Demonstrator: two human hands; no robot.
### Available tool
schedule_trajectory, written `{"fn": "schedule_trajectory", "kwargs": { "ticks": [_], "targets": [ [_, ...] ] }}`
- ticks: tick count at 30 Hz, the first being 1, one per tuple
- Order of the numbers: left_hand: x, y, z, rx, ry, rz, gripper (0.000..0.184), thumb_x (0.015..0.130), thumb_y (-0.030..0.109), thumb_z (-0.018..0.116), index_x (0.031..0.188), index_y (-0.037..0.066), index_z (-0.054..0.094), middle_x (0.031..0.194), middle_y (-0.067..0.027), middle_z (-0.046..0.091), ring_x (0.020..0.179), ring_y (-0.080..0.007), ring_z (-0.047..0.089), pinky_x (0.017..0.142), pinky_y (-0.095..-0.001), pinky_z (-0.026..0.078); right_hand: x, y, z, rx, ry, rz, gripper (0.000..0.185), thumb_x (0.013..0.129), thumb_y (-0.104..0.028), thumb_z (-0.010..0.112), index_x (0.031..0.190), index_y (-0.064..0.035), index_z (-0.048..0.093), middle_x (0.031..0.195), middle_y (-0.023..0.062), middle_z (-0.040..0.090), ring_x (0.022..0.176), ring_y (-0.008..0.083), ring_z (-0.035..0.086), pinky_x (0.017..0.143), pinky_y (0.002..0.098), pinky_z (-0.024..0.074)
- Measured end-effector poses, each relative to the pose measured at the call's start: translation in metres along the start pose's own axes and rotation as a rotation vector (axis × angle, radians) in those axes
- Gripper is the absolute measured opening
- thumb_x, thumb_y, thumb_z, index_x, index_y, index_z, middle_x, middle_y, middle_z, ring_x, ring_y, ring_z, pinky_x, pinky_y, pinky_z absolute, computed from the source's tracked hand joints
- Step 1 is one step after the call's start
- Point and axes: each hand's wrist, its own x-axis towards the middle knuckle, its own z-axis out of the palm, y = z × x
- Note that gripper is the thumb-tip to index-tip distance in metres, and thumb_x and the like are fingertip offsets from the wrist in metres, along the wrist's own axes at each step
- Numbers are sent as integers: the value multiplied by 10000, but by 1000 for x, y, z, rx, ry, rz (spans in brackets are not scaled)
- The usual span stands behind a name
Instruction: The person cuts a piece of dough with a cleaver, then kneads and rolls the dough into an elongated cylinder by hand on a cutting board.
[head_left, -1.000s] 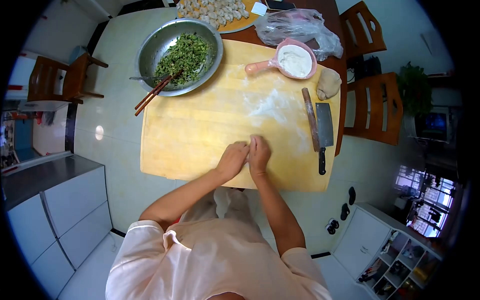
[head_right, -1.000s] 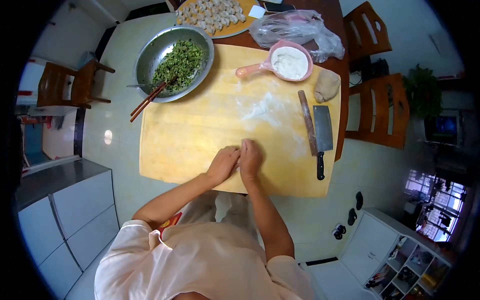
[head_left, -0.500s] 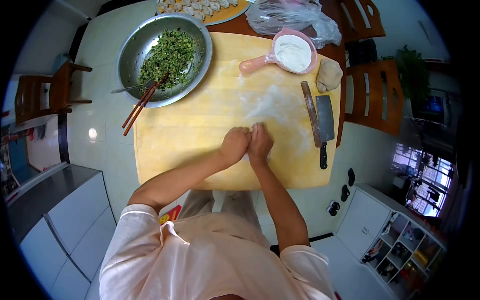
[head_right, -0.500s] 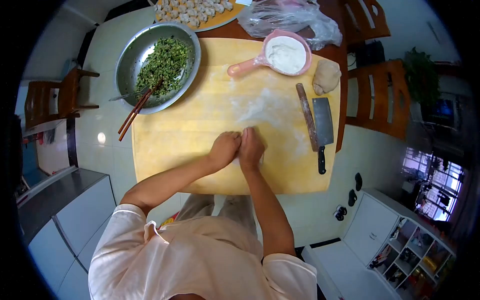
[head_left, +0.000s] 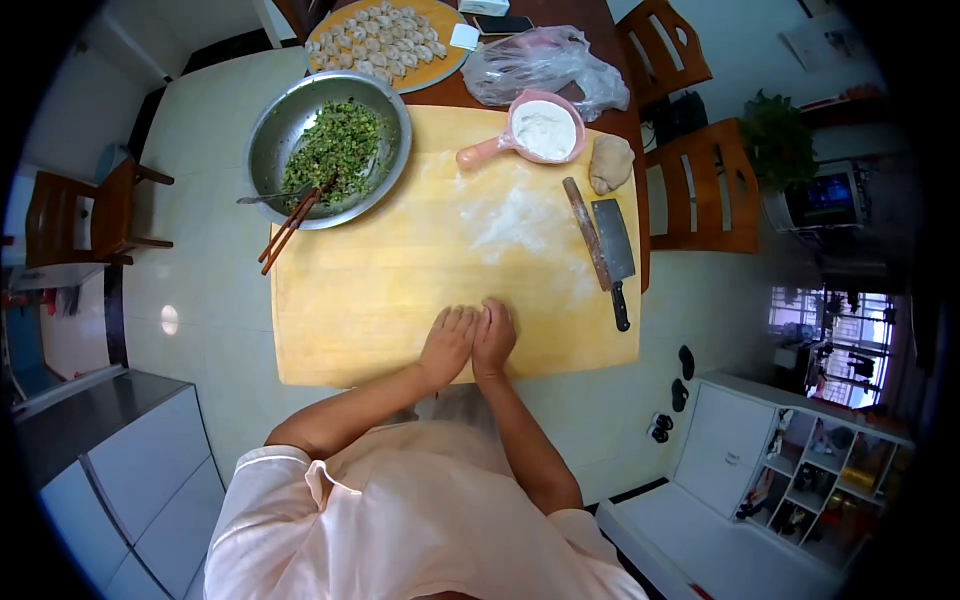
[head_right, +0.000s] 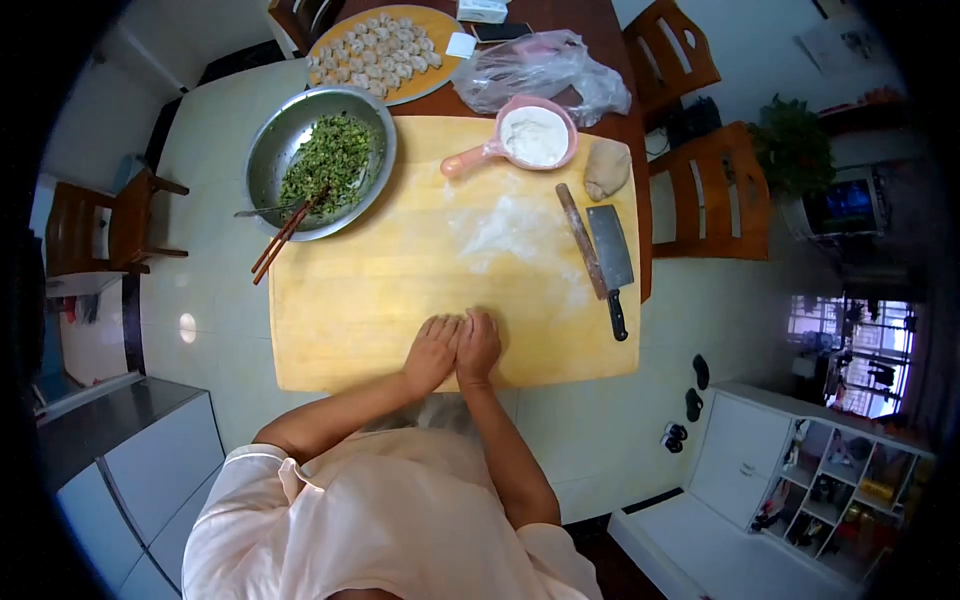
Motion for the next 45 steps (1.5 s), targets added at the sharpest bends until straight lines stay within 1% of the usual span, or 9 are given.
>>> {"fn": "schedule_trajectory", "kwargs": {
  "ticks": [1, 11, 16, 20, 24, 26, 31, 40, 45],
  "targets": [
    [1, -3, -4, -43, -135, -13, 530, 825, 171, 572, 1291, -76, 514, 1301, -209, 543, 1276, -352, 455, 1127, -459, 301, -2, -1, 2, 5, 2, 5, 163, 942, -141, 527, 1007, -53, 648, 931, 147, 658, 863, 361, 617, 757, 444, 498],
    [40, -17, 10, -4, -187, -38, 268, 811, 151, 556, 1034, 3, 585, 1075, -140, 585, 1044, -279, 544, 932, -402, 422, 38, 32, 17, -40, -145, 70, 153, 931, -172, 505, 934, -79, 627, 911, 144, 652, 830, 369, 615, 719, 474, 484],
    [58, -23, 8, -86, -262, -80, 237, 812, 145, 563, 1010, 17, 586, 1030, -120, 599, 1002, -277, 580, 866, -389, 466, 59, 42, 19, -27, -208, 61, 205, 966, -196, 471, 884, -75, 616, 770, 182, 635, 699, 401, 611, 635, 492, 468],
    [62, -43, 16, -85, -225, -50, 258, 790, 138, 609, 1020, 24, 580, 1015, -131, 600, 964, -317, 589, 844, -401, 472, 74, 38, 27, 4, -243, -12, 221, 978, -212, 476, 882, -68, 613, 746, 196, 635, 663, 411, 610, 601, 496, 462],
    [30, -49, -37, -144, -118, -277, 383, 727, 128, 681, 1073, 17, 561, 1075, -151, 574, 1045, -341, 535, 867, -440, 424, 66, -15, 44, 9, -396, -91, 205, 948, -209, 514, 841, -51, 588, 749, 198, 609, 703, 410, 591, 631, 498, 455],
    [-5, -47, -33, -133, -67, -339, 578, 737, 118, 666, 1271, -25, 498, 1207, -194, 531, 1123, -365, 500, 933, -464, 400, 41, -30, 54, -13, -453, -130, 148, 910, -194, 553, 863, -63, 605, 900, 156, 631, 878, 362, 589, 779, 476, 463],
    [-43, -28, -29, -86, 118, -287, 559, 805, 68, 575, 1329, -74, 446, 1313, -238, 485, 1229, -396, 459, 1041, -478, 358, 0, -46, 33, 40, -218, -293, 175, 903, -145, 545, 1031, -98, 655, 953, 81, 657, 924, 282, 611, 846, 411, 461],
    [-6, -58, -22, -43, 36, -363, 301, 843, 115, 501, 1107, -20, 549, 1096, -172, 561, 1057, -307, 529, 909, -422, 421, 32, -31, 75, 57, -224, -229, 162, 879, -105, 545, 1005, -59, 637, 991, 128, 671, 930, 340, 622, 809, 447, 493],
    [7, -87, -16, -106, -111, -297, 309, 816, 144, 581, 1071, -26, 542, 1044, -200, 586, 946, -362, 564, 832, -442, 456, 49, -28, 85, 42, -302, -125, 169, 929, -191, 547, 986, -68, 648, 929, 140, 680, 833, 357, 635, 746, 463, 503]
  ]
}}
